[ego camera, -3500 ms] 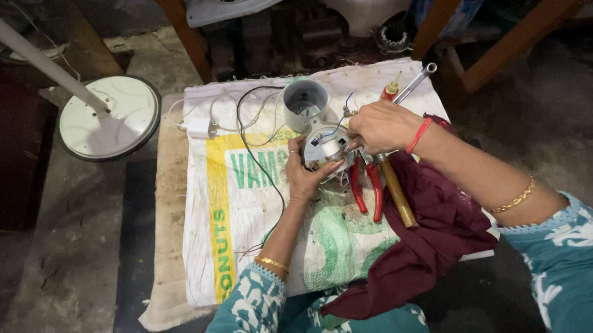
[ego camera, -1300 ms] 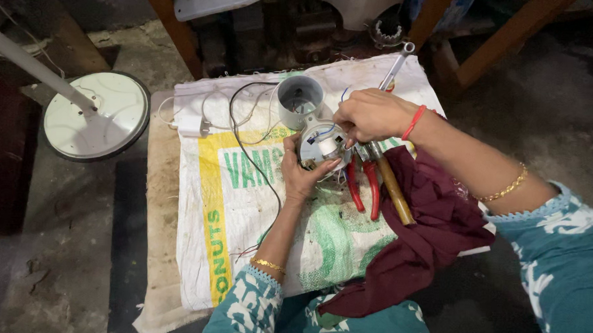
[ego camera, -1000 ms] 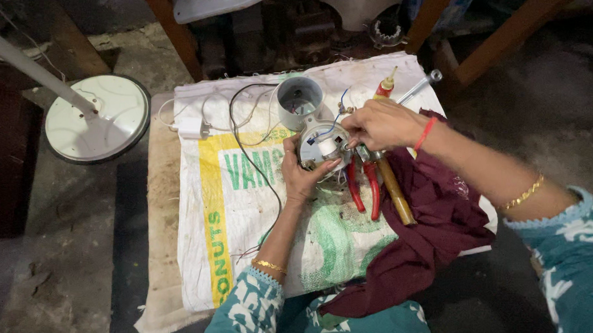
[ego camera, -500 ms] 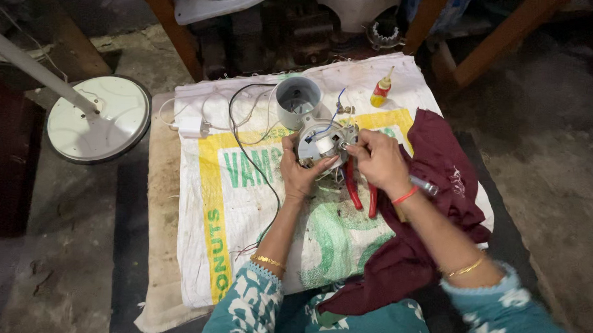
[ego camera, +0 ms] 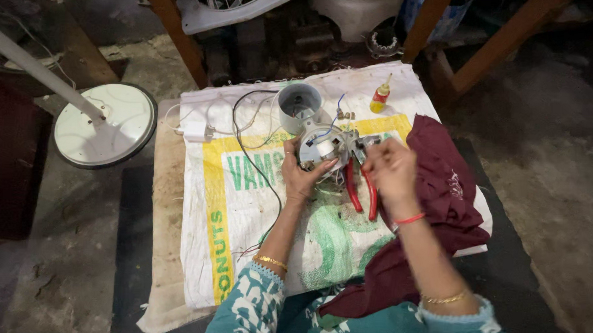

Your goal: The person works on a disassembled fan motor, using pliers and a screwdriver to adjust wires and components. Then, the person cleans the fan cage with a cloth, wiping the metal bars and frame.

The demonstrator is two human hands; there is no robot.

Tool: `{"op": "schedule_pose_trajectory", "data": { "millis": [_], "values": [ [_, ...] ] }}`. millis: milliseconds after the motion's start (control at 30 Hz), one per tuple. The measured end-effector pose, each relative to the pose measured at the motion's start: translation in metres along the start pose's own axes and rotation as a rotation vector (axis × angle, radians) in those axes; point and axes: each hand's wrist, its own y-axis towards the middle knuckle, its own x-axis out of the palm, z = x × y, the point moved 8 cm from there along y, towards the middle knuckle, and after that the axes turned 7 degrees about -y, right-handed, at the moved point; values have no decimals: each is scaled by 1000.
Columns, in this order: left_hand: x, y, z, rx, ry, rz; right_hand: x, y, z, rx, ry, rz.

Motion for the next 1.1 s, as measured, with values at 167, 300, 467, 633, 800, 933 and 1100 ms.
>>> {"op": "schedule_pose_trajectory", "data": {
  "millis": [167, 300, 467, 633, 800, 933, 1100],
  "values": [
    [1, -2, 3, 14, 31, -9, -1, 25, -70, -569, -563, -252],
    [0, -2, 7, 37, 22, -7, 20, 33, -88, -629, -649, -464],
    [1, -1, 5, 5, -5, -22, 35, 40, -91, -614, -867, -535],
    [3, -1, 4, -13, -61, -39, 46, 43, -102, -751, -903, -608],
    [3, -2, 2, -5, -133, -29, 59, 50, -100, -735, -969, -707],
    [1, -1, 4, 17, 16, 2, 52, 43, -89, -715, -909, -604],
    [1, -2, 2, -4, 16, -4, 30, 25, -56, -574, -653, -368]
  ]
}}
